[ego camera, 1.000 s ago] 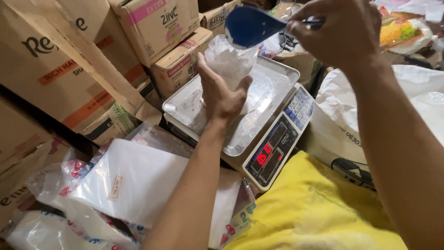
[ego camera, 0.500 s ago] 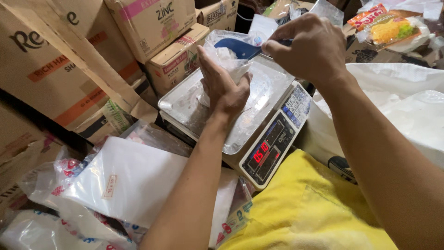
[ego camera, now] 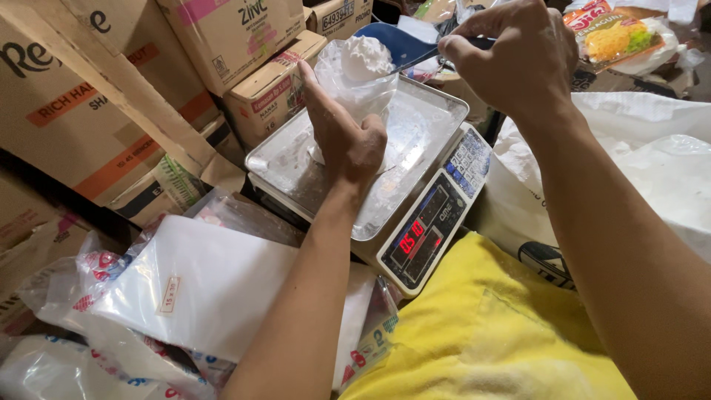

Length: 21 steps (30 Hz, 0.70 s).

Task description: The person scoops white powder from a large sack into small plastic bags using a blue scoop, places each bag on a digital scale to measure weight, ties the bags, and sets them aside. The process is repeated multiple times.

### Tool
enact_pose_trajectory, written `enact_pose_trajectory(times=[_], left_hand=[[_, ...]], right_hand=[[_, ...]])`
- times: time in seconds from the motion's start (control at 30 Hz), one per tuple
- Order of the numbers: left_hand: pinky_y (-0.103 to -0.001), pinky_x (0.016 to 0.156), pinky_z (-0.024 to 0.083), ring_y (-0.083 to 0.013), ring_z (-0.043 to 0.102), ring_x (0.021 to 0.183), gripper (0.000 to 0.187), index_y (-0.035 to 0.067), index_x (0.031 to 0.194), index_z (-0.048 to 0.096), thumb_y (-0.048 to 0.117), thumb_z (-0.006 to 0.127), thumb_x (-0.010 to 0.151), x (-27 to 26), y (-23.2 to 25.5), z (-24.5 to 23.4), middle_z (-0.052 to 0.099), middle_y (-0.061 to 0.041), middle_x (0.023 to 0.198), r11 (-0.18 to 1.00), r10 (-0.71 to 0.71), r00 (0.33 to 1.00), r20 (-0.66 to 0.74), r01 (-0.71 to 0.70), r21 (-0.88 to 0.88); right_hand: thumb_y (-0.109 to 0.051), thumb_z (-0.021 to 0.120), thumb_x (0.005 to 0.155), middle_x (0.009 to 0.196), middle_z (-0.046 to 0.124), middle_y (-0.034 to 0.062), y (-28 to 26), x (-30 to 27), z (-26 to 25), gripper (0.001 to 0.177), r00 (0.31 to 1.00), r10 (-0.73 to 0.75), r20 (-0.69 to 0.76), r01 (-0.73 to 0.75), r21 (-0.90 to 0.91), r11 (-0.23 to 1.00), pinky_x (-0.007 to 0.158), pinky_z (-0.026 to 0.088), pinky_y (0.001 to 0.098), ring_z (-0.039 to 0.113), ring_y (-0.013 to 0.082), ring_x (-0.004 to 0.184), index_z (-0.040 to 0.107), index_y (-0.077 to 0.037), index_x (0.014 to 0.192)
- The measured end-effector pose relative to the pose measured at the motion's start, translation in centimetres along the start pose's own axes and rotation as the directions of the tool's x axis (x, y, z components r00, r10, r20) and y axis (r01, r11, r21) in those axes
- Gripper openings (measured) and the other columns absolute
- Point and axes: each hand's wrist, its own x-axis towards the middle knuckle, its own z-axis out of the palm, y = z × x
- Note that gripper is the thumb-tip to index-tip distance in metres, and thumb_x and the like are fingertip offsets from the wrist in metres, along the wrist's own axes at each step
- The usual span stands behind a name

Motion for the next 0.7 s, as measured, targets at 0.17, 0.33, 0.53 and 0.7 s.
enact_pose_trajectory(times=[0.17, 0.33, 0.53, 0.7], left_hand=[[-0.049, 0.136, 0.01, -0.0497, 0.015, 0.159, 0.103, -0.016, 0.157, 0.005, 0.003, 0.051, 0.068, 0.1, -0.1, 0.0, 0.016, -0.042, 0.163, 1.0, 0.012, 1.0, -0.003, -0.012, 0.015], [-0.049, 0.136, 0.011, -0.0498, 0.018, 0.158, 0.1, -0.016, 0.157, 0.007, 0.002, 0.049, 0.068, 0.0, -0.3, 0.3, 0.021, -0.041, 0.162, 0.999, 0.0, 1.0, -0.008, 0.001, 0.037], [-0.05, 0.136, 0.011, -0.0499, 0.019, 0.159, 0.1, -0.017, 0.157, 0.008, 0.003, 0.05, 0.069, 0.0, -0.5, 0.4, 0.02, -0.041, 0.162, 0.999, 0.022, 0.999, -0.034, -0.021, 0.036], [-0.048, 0.138, 0.016, -0.0493, 0.02, 0.16, 0.098, -0.017, 0.157, 0.01, 0.002, 0.048, 0.069, 0.1, -0.2, 0.4, 0.02, -0.041, 0.163, 0.997, 0.053, 0.993, -0.101, -0.047, 0.063]], right_hand=[[-0.035, 0.083, 0.086, 0.09, 0.079, 0.0028, -0.2, -0.1, -0.3, 0.021, 0.998, -0.035, -0.05, 0.036, 0.018, 0.999, 0.078, 0.054, 0.0416, 0.072, 0.0242, 0.079, 0.086, -0.021, 0.101], [-0.038, 0.084, 0.084, 0.092, 0.078, 0.0032, -0.1, -0.1, -0.2, 0.022, 0.995, -0.004, -0.104, 0.01, 0.054, 0.998, 0.079, 0.052, 0.0426, 0.072, 0.026, 0.082, 0.084, -0.018, 0.094], [-0.036, 0.083, 0.084, 0.094, 0.079, 0.002, 0.7, 0.0, 0.0, 0.023, 0.998, 0.034, -0.048, -0.031, 0.058, 0.998, 0.079, 0.054, 0.0391, 0.073, 0.0232, 0.081, 0.085, -0.02, 0.1], [-0.037, 0.084, 0.086, 0.09, 0.08, 0.0007, 1.1, -0.1, 0.3, 0.021, 0.998, 0.034, -0.059, -0.029, 0.079, 0.996, 0.08, 0.054, 0.0376, 0.074, 0.0196, 0.077, 0.086, -0.021, 0.099]])
